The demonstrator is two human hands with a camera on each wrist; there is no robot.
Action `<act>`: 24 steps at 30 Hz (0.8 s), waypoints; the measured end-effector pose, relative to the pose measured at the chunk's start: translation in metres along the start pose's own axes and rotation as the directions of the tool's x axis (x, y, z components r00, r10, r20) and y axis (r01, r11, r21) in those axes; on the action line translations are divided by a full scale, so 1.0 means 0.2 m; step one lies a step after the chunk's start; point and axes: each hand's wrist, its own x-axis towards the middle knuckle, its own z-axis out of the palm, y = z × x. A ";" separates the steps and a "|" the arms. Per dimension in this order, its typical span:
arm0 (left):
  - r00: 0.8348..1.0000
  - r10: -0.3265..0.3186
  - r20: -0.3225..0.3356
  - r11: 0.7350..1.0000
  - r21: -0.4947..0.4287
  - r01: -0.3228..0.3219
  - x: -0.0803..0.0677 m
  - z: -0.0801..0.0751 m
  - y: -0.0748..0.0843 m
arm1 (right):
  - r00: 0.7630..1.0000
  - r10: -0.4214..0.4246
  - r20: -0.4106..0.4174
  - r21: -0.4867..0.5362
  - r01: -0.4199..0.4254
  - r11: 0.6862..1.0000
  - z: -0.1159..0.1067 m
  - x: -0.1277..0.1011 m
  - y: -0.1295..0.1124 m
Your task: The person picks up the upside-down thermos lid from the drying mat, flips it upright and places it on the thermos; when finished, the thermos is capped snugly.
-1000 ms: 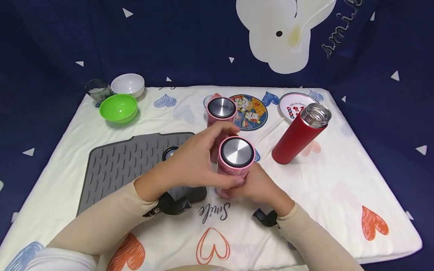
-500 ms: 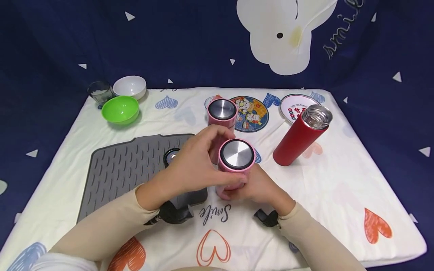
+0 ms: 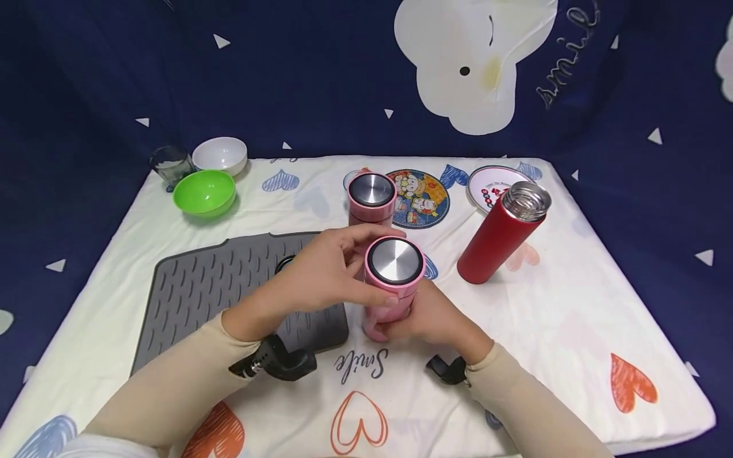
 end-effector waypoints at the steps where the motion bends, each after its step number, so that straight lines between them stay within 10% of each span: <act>1: 1.000 -0.004 0.018 0.999 -0.054 0.005 0.00 -0.01 0.00 | 1.000 -0.003 0.001 -0.005 0.003 1.000 0.00 0.00 0.00; 8: 0.996 0.054 -0.066 0.992 0.120 -0.046 -0.01 0.02 -0.02 | 1.000 -0.028 0.001 -0.020 0.028 0.999 0.00 0.01 -0.01; 14: 0.989 0.116 0.094 0.976 -0.198 -0.095 0.02 -0.02 -0.10 | 1.000 0.015 0.024 -0.029 -0.014 0.999 0.01 0.02 -0.02; 20: 0.991 0.081 -0.104 0.973 0.222 -0.056 -0.03 0.02 -0.01 | 0.999 -0.030 0.044 -0.024 0.031 0.999 0.00 0.03 -0.01; 24: 0.995 0.072 -0.073 0.996 0.067 -0.067 -0.02 0.01 -0.01 | 1.000 -0.007 0.020 -0.011 0.007 1.000 -0.01 0.02 -0.01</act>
